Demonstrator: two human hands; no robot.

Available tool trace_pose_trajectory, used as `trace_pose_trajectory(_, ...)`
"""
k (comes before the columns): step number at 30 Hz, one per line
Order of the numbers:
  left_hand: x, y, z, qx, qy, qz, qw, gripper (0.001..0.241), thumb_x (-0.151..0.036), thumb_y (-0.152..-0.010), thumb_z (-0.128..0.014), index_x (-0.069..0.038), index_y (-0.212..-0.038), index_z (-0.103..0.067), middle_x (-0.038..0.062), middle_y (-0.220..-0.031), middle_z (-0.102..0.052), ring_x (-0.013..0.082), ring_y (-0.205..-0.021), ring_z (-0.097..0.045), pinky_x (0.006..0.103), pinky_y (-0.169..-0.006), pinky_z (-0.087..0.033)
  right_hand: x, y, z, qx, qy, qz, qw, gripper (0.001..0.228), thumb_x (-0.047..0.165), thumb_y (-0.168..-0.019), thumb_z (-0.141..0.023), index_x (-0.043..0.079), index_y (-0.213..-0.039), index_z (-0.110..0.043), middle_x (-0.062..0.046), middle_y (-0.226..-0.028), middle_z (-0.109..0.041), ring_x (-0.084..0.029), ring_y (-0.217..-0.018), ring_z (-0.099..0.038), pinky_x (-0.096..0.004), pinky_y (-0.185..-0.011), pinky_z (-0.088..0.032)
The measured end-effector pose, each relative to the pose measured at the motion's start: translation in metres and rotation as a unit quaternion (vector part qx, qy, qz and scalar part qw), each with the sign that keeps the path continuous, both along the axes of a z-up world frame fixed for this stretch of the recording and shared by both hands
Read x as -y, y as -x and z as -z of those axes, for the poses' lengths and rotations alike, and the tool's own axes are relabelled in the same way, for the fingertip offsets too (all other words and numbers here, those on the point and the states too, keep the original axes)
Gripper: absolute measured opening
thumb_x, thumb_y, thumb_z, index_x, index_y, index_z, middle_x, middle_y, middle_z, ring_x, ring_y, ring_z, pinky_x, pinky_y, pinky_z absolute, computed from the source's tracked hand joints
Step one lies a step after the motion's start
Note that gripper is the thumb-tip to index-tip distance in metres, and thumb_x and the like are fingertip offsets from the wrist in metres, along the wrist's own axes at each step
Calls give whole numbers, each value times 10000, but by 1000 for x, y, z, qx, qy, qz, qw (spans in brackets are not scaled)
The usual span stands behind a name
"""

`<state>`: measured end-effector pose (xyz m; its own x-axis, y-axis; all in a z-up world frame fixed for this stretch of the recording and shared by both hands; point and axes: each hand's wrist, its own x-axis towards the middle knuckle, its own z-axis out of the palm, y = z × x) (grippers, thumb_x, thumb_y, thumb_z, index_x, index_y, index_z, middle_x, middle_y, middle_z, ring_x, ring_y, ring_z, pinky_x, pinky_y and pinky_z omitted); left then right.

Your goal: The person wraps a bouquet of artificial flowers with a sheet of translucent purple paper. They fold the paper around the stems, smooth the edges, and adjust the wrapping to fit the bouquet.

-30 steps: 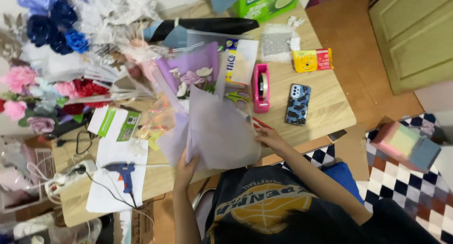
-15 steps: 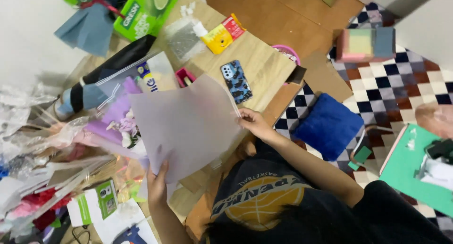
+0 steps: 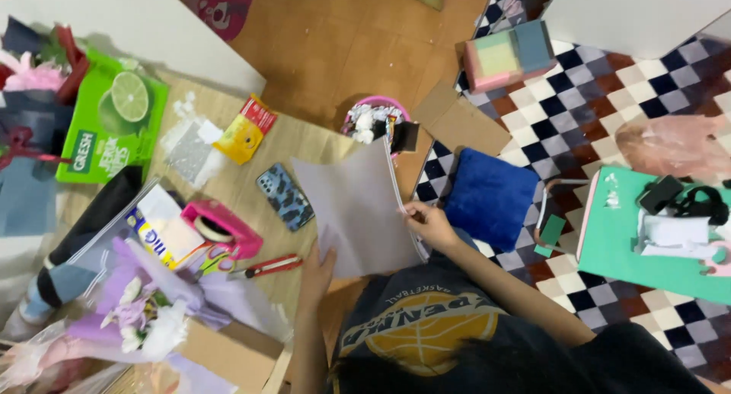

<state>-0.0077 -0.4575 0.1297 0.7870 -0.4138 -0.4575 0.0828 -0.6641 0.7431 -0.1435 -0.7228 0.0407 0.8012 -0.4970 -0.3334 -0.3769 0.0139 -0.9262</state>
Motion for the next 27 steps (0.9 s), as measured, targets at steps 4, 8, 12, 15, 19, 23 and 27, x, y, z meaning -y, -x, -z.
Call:
trace_pose_trajectory(4,115,48,8,-65,-28,42,997,592,-248,-1005,-573,-71,-1553,-433,252,-1496,-528,402,-1410,-478,545,-1182,-379,58,14,12,-31,35,-79,996,364,125,-867,-748,90,-1228,-724,-165,-1016,-762,-326,-894,-751,-439,-752,-608)
trace_pose_trajectory(8,220,76,-21,-71,-46,124,989,610,-302,-1028,-539,-142,-1590,-365,227,-1534,-485,392,-1401,-485,521,-1174,-400,110,17,18,-64,21,-121,990,380,202,-916,-700,147,-1291,-677,-123,-1024,-744,-282,-921,-718,-417,-811,-595)
trace_pose_trajectory(12,280,97,-16,-95,-37,213,972,685,-366,-1023,-525,-208,-1637,-266,147,-1622,-392,305,-1443,-453,434,-1144,-433,145,24,17,-104,-37,-130,985,442,383,-954,-705,182,-1339,-621,-118,-989,-750,-272,-897,-705,-423,-783,-563)
trace_pose_trajectory(15,285,117,14,-37,-108,301,947,847,-364,-942,-675,-121,-1624,-235,225,-1618,-345,366,-1415,-471,488,-1102,-472,161,30,18,-136,-54,-152,978,584,466,-902,-759,143,-1353,-578,-117,-966,-733,-254,-902,-688,-406,-802,-552)
trace_pose_trajectory(19,294,115,20,-22,-120,304,945,848,-404,-902,-708,-85,-1583,-315,241,-1589,-386,388,-1378,-516,500,-1075,-497,178,25,27,-159,-70,-192,966,655,534,-900,-751,149,-1393,-558,-123,-1015,-712,-278,-959,-689,-423,-837,-558)
trace_pose_trajectory(23,304,106,-14,-28,-102,271,957,763,-322,-981,-611,42,-1569,-288,332,-1551,-398,452,-1375,-502,534,-1098,-466,183,8,-4,-130,-80,-228,962,630,526,-944,-686,115,-1403,-553,-160,-1004,-688,-326,-979,-673,-459,-872,-534)
trace_pose_trajectory(27,307,91,-83,-38,-14,124,991,720,-308,-1065,-502,0,-1628,-174,278,-1614,-325,407,-1453,-407,510,-1167,-379,175,-24,-17,-93,-122,-265,952,570,565,-1018,-606,174,-1430,-570,-109,-979,-686,-247,-952,-665,-404,-852,-545)
